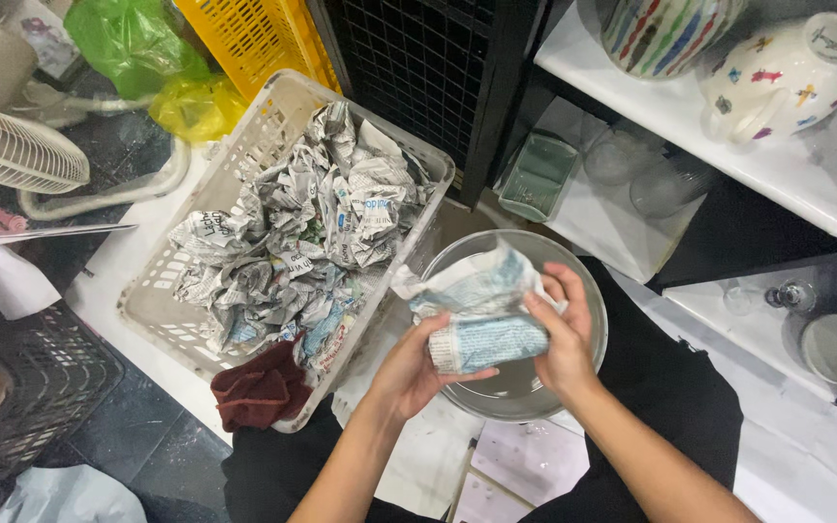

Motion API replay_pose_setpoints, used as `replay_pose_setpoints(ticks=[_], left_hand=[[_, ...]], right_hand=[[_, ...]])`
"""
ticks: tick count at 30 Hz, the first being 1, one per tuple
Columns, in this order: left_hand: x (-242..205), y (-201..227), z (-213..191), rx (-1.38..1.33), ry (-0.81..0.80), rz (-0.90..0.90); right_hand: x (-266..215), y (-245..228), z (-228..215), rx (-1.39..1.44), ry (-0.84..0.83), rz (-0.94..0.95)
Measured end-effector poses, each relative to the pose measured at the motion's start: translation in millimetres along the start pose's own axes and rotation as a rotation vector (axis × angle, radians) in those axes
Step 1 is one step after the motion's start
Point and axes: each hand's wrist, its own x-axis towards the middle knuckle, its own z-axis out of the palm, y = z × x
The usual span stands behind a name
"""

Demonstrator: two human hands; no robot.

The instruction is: The person sits on the floor and wraps small glass items, such as glasses and a cylindrical container, with newspaper. They retrieve each item from a nearby shelf, wrap it carefully, and place the wrapped bundle into a plastic basket.

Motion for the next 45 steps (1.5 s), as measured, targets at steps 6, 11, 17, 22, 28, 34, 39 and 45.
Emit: replay_pose_setpoints(ticks=[6,11,17,22,28,34,39,45], left_hand=[[0,10,-11,0.025,0.075,0.065],[1,5,-15,0.165,0.050,0.119],[-1,-7,-7,0.321,0.140,0.176],[1,-15,-7,0.654,0.109,0.471],[8,-24,-8,0.575,0.026,0.613],[3,-21,1,0.729,-0.004,0.674],[-2,-21,0,0.911,-0.128,0.720],[4,-9,-23,0.203,-0.341,0.377]], right_hand=[[12,-16,-7,0.087,-0.040,0.589],[10,-9,-1,-0.541,-0.386,0.191],[10,-10,15,-0.444,-0.210,0.234],[8,-21,28,-0.326,-0.050,0.376],[7,-28,36,-0.297,0.010,0.405],[7,-30,35,-0.291,0.053,0.441],[11,-32,30,-0.285,0.105,0.445],[13,-43,24,-0.261,0.126,0.516]])
